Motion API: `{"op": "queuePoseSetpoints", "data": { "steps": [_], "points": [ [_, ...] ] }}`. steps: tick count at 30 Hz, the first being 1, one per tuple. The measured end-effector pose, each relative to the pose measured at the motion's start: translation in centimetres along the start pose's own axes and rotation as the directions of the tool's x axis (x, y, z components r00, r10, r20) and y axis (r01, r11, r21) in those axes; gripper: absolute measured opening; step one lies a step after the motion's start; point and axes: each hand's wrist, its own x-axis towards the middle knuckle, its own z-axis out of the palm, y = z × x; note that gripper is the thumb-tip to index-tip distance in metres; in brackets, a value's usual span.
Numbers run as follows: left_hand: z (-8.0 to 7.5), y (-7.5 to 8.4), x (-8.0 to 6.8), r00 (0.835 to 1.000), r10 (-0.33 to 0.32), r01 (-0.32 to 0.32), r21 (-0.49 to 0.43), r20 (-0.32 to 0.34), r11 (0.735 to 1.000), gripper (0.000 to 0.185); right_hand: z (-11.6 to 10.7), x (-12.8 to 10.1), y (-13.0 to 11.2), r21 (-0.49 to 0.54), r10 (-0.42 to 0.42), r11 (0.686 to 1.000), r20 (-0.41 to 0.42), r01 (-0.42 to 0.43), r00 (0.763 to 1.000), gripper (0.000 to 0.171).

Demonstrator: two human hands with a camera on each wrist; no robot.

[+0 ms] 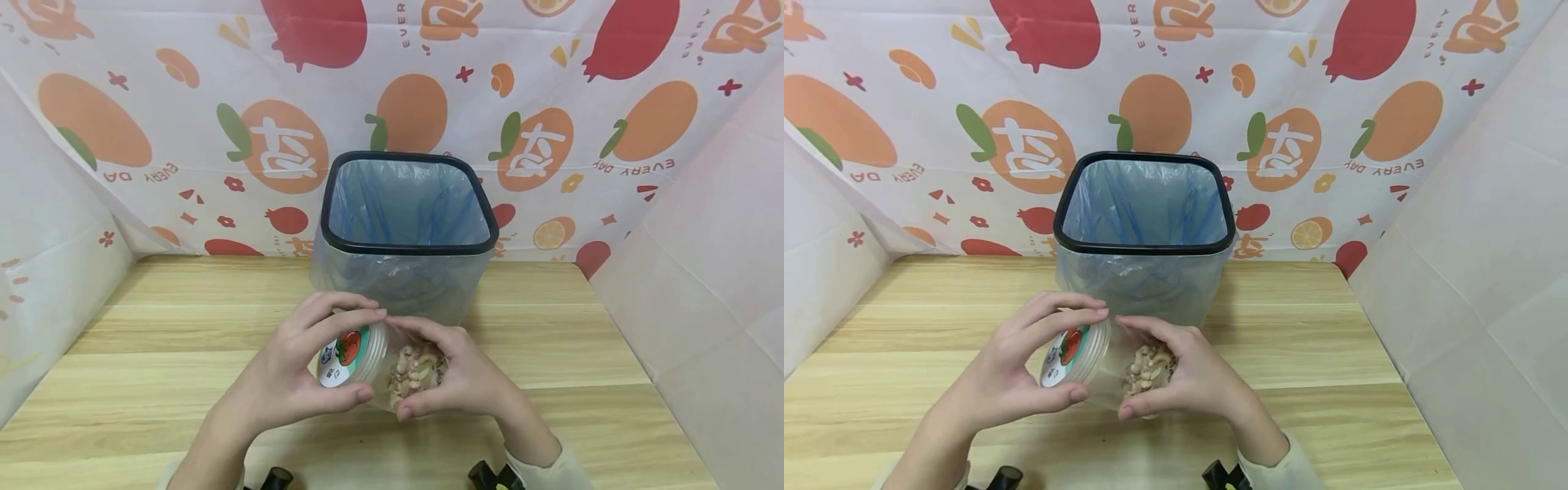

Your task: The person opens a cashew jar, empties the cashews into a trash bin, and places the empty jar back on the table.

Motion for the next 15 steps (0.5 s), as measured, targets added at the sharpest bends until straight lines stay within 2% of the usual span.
{"op": "queuePoseSetpoints", "data": {
  "steps": [5,12,15],
  "points": [
    [-0.15,0.06,-0.2,1.0,-0.012,0.012,0.001,0.02,1.0,0.063,-0.03,0.02,0.18,0.033,0.012,0.999,0.019,-0.013,1.0,0.084],
    [0.05,0.26,0.0,0.994,0.109,-0.108,-0.072,0.022,0.992,0.065,-0.35,-0.32,0.86,0.126,-0.013,0.992,0.102,0.001,0.995,0.086],
    [0.13,0.32,0.14,0.991,0.131,-0.128,-0.09,0.021,0.988,0.063,-0.42,-0.33,0.91,0.15,-0.028,0.989,0.121,0.009,0.992,0.087]
  ]
}}
